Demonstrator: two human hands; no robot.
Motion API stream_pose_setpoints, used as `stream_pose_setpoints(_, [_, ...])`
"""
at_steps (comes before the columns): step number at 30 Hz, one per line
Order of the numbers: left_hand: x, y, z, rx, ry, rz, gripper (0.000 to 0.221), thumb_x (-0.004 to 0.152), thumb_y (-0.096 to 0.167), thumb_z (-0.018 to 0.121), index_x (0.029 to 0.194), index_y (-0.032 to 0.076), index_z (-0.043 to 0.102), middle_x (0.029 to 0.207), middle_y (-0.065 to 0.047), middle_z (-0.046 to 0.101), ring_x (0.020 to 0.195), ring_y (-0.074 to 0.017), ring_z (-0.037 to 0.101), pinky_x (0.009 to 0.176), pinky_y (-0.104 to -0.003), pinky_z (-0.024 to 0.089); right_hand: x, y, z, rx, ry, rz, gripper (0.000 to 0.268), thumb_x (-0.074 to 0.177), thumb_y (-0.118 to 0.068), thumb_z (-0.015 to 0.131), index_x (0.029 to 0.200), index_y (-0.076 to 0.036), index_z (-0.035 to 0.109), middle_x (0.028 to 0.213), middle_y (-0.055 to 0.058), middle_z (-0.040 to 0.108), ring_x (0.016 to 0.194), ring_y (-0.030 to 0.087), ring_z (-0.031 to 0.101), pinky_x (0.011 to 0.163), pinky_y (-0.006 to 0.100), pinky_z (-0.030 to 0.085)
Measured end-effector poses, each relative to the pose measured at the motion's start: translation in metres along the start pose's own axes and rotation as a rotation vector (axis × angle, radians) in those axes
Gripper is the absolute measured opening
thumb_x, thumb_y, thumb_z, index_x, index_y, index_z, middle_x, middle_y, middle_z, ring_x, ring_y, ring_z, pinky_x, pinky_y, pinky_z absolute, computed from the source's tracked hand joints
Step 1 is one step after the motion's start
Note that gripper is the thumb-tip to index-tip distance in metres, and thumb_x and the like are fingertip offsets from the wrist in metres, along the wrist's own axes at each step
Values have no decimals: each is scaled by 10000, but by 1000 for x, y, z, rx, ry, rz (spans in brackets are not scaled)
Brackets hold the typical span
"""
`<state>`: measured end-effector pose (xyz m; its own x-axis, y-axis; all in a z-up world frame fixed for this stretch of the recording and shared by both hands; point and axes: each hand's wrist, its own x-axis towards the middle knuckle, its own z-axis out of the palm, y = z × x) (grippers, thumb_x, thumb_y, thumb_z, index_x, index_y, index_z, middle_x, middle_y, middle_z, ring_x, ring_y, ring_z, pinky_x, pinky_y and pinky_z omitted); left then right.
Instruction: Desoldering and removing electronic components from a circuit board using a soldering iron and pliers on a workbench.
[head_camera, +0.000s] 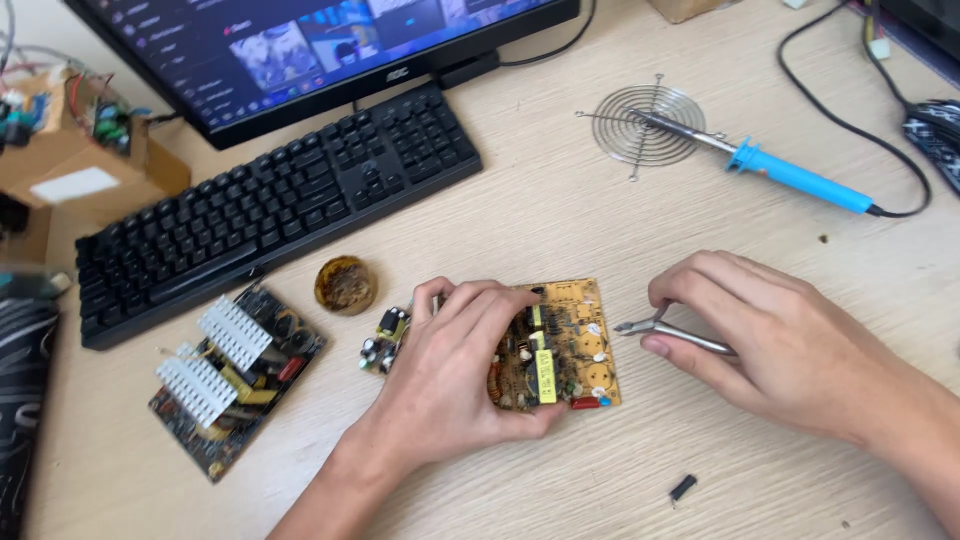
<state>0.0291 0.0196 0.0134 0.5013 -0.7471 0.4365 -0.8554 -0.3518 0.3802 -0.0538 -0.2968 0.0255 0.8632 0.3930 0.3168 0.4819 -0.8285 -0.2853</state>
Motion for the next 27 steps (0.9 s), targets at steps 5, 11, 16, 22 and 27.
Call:
stream_pose_setpoints(5, [5, -3, 6, 7, -9, -17, 895, 773, 629, 923, 1406, 53, 661, 1376, -86, 779, 1248, -288, 702, 1114, -543, 370, -10, -5, -28, 181, 134, 37, 279, 1101, -308, 633, 1191, -46, 667, 1081, 69, 710, 983, 226, 706, 947, 366, 573])
stream_pose_setpoints(11, [0, -7, 11, 36, -1, -25, 883, 823, 640, 854, 1425, 25, 656, 1410, -124, 776, 1283, -315, 678, 1154, -577, 356, -24, -15, -35, 145, 287, 65, 273, 1033, -235, 659, 1167, 2, 681, 1060, 115, 727, 896, 225, 707, 926, 330, 570])
stream_pose_setpoints(16, [-1, -8, 13, 63, -21, -34, 942, 887, 713, 754, 1490, -2, 642, 1434, -167, 770, 1320, -334, 676, 1184, -610, 359, -18, -8, -24, 104, 159, 108, 352, 1012, -342, 722, 1230, -66, 706, 1093, 60, 738, 938, 185, 721, 948, 331, 559])
stream_pose_setpoints(22, [-1, -12, 18, 92, 80, 11, 867, 902, 572, 849, 1506, -15, 642, 1472, -147, 780, 1428, -331, 678, 1215, -654, 360, -2, -2, 3, 1, 44, 49, 377, 1039, -423, 745, 1268, -124, 764, 1146, 32, 737, 1017, 214, 764, 945, 381, 611])
stream_pose_setpoints(27, [-2, -16, 22, 128, 109, 29, 782, 965, 479, 823, 1564, 19, 619, 1565, -135, 751, 1555, -349, 621, 1284, -686, 310, -1, 1, 23, -76, 18, 90, 384, 1059, -474, 730, 1283, -162, 742, 1125, 32, 695, 958, 241, 747, 896, 418, 620])
